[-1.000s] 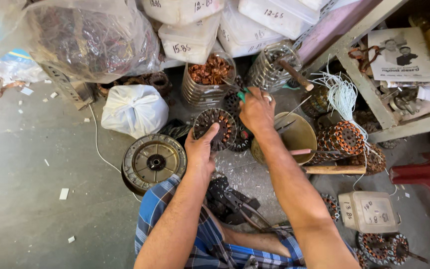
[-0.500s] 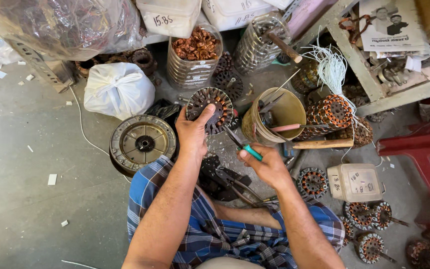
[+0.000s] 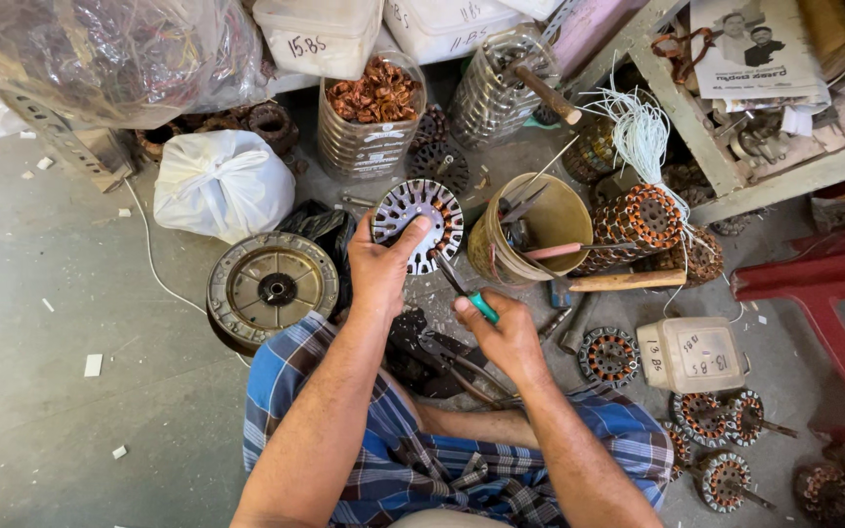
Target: The person uses pliers to strip or cut wires on a ceiling fan stator and then weaves the wires through the center of the motor component.
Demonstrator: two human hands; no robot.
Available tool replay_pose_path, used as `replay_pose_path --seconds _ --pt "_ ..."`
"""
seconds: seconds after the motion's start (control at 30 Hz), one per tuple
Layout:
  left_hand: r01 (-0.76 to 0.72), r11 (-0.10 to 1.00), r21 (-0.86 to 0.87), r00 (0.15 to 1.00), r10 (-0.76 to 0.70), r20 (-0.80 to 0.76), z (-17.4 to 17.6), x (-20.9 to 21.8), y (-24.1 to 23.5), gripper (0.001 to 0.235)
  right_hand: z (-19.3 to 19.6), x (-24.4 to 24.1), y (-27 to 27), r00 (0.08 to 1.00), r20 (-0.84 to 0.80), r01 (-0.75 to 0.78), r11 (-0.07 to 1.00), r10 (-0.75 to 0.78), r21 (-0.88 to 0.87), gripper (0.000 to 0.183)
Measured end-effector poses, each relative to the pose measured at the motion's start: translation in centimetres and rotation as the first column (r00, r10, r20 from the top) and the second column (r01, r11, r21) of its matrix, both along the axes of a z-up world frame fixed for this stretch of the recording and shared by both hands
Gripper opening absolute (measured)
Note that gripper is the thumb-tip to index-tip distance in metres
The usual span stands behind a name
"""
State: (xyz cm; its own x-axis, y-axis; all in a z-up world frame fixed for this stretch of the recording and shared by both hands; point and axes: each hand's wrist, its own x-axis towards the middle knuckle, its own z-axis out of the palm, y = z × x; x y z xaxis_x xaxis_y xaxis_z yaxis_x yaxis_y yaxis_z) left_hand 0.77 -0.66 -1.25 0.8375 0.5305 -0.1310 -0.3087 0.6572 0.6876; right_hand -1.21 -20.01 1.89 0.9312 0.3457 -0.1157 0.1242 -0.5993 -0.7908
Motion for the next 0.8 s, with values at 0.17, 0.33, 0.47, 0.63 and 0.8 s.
replay_pose_path --seconds 0.17,0.33,0.47,0.63,0.8 --pt "0.084 0.996 -0.002 0.995 -0.084 0.048 0.1 -0.5 0.3 0.036 -1.7 0.6 -1.0 0.604 -0.6 0.246 0.593 0.525 0.767 0.041" --pt "0.107 0.993 -0.043 0.993 -0.105 0.051 0.5 -0.7 0.4 0.037 -2.4 1.1 -1.0 0.854 -0.474 0.056 0.868 0.214 0.493 0.037" --pt "0.264 0.961 -0.083 0.959 -0.251 0.134 1.3 -0.3 1.0 0.041 -2.0 -0.5 -0.3 0.476 -0.524 0.341 0.401 0.707 0.85 0.044" --pt "0.278 0.958 -0.069 0.957 -0.27 0.105 1.2 -0.4 0.8 0.05 -1.9 -2.9 0.6 0.596 -0.374 0.278 0.255 0.71 0.926 0.043" --pt "0.04 0.993 -0.115 0.989 -0.056 -0.14 0.7 0.1 1.4 0.05 0.0 -2.6 -1.7 0.967 -0.125 -0.128 0.849 0.221 0.513 0.03"
